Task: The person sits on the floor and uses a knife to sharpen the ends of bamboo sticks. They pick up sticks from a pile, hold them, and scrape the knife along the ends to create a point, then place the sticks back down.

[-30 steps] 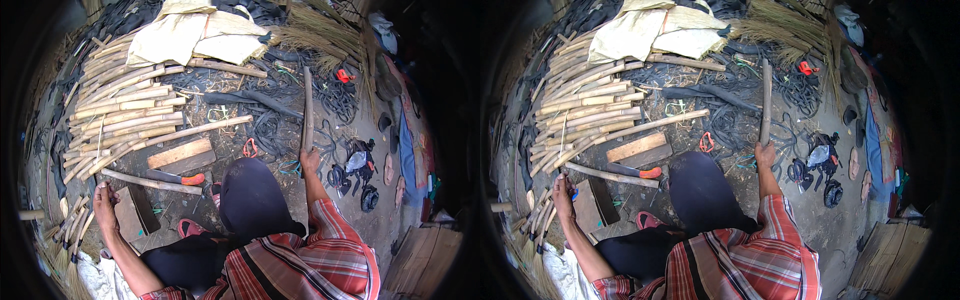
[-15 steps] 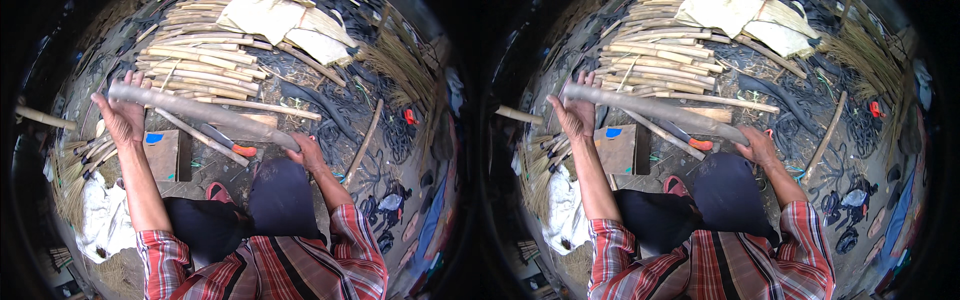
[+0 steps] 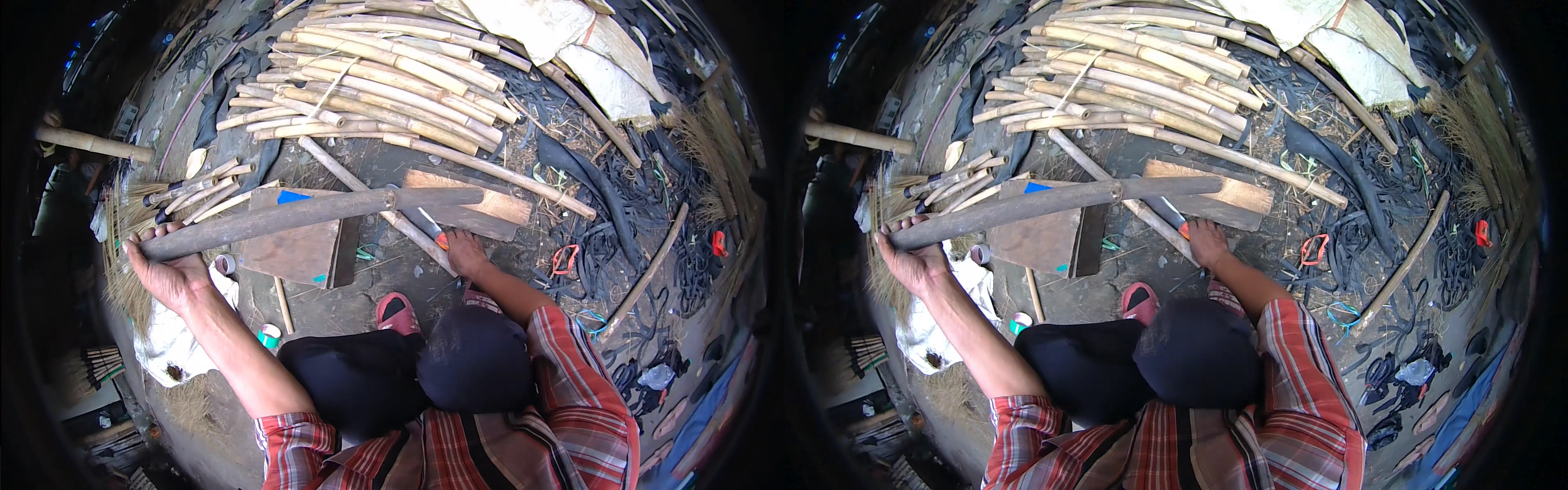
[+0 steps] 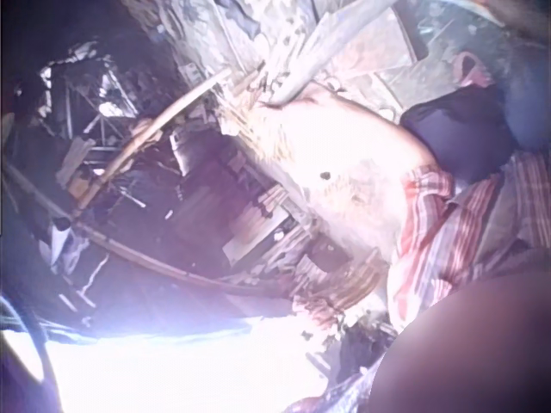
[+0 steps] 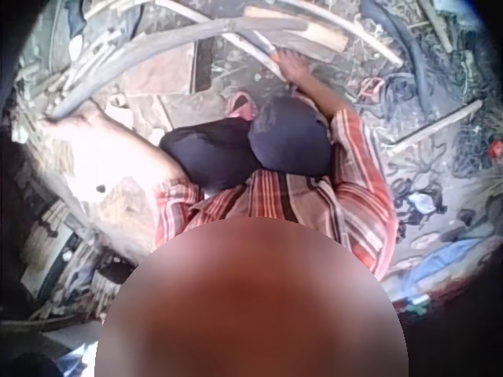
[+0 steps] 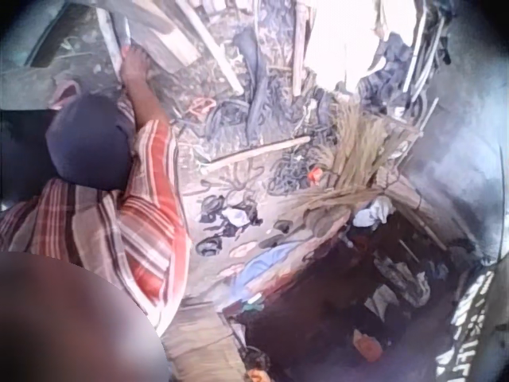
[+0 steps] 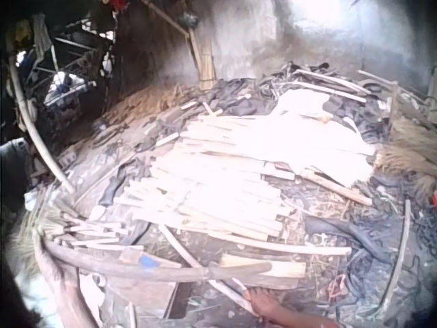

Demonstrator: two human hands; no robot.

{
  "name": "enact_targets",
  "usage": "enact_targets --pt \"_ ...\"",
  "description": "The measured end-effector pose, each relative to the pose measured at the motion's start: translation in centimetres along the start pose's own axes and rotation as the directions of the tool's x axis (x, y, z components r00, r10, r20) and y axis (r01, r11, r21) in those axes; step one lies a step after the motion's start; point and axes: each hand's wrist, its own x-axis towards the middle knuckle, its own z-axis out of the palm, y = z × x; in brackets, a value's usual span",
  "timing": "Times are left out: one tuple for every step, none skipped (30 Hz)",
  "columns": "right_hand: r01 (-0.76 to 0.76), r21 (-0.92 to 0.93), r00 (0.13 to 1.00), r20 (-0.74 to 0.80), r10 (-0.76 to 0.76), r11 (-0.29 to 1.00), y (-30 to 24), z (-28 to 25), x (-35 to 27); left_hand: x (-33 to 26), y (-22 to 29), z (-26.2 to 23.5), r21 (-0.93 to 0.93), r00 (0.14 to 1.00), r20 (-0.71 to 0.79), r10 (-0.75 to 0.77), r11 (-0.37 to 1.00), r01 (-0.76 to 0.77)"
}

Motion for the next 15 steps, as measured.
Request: enact_targets --pt "-0.062 -0.014 0.996 0.056 0.062 0.998 0.1 0.4 1.2 -0.2 0.1 0.2 0.024 0.999 -0.017 0.045 0.999 -0.044" --pt "-0.039 0.026 0.997 0.068 0.037 0.999 0.2 0.5 2.1 -0.4 0.1 0.6 0.028 0.999 -0.03 0.027 0.999 -0.026" --pt "-0.044 0.03 0.992 0.121 0.04 0.999 -0.1 0.4 2.8 -0.7 0.2 0.8 0.039 0.999 -0.025 0.025 0.999 -0.024" --pt "-0.081 0.009 0.983 0.168 0.079 0.997 -0.1 -0.1 3.2 -0.9 0.1 1.2 0.041 0.999 -0.035 0.017 0.999 -0.015" --pt "-0.105 0.038 0.981 0.166 0.097 0.994 -0.4 -0.7 3.3 -1.2 0.1 1.5 0.054 0.999 -0.047 -0.008 0.999 0.01" --pt "-0.15 0.05 0.976 0.165 0.14 0.987 -0.6 -1.4 3.0 -1.5 0.2 1.8 0.05 1.0 -0.029 0.0 0.999 0.002" --pt "-0.195 0.063 0.969 0.164 0.183 0.979 -0.8 -2.1 2.4 -1.8 0.4 2.0 0.049 1.0 -0.028 -0.002 0.999 0.003" --pt "-0.188 0.062 0.964 0.205 0.172 0.98 -0.6 -2.9 1.3 -2.2 0.7 2.3 0.058 0.996 -0.091 0.01 0.998 -0.005" --pt "-0.183 0.06 0.957 0.24 0.164 0.981 -0.2 -3.7 -0.2 -2.6 1.0 2.5 0.073 0.997 -0.072 0.029 0.997 -0.024" --pt "-0.171 0.077 0.96 0.239 0.148 0.982 0.0 -4.2 -1.8 -3.0 1.2 2.8 0.061 0.999 -0.031 0.013 0.998 -0.011" --pt "-0.125 0.129 0.978 0.181 0.1 0.984 0.6 -4.6 -4.0 -3.6 1.5 2.9 0.057 0.998 -0.057 0.009 0.998 -0.006" --pt "-0.115 0.191 0.981 0.175 0.082 0.975 1.4 -5.1 -6.5 -4.1 1.7 3.0 0.064 1.0 -0.013 0.009 0.998 -0.008" --pt "-0.112 0.231 0.985 0.156 0.077 0.966 2.4 -5.5 -9.0 -4.5 2.1 3.2 0.048 1.0 -0.014 0.013 0.999 -0.013" --pt "-0.103 0.281 0.989 0.136 0.067 0.954 3.4 -5.9 -12.1 -4.9 2.2 3.4 0.04 0.999 0.027 0.039 0.998 -0.04" --pt "-0.07 0.325 0.995 0.088 0.043 0.943 4.4 -6.3 -15.2 -5.3 2.4 3.6 0.031 0.996 0.068 0.066 0.997 -0.068"
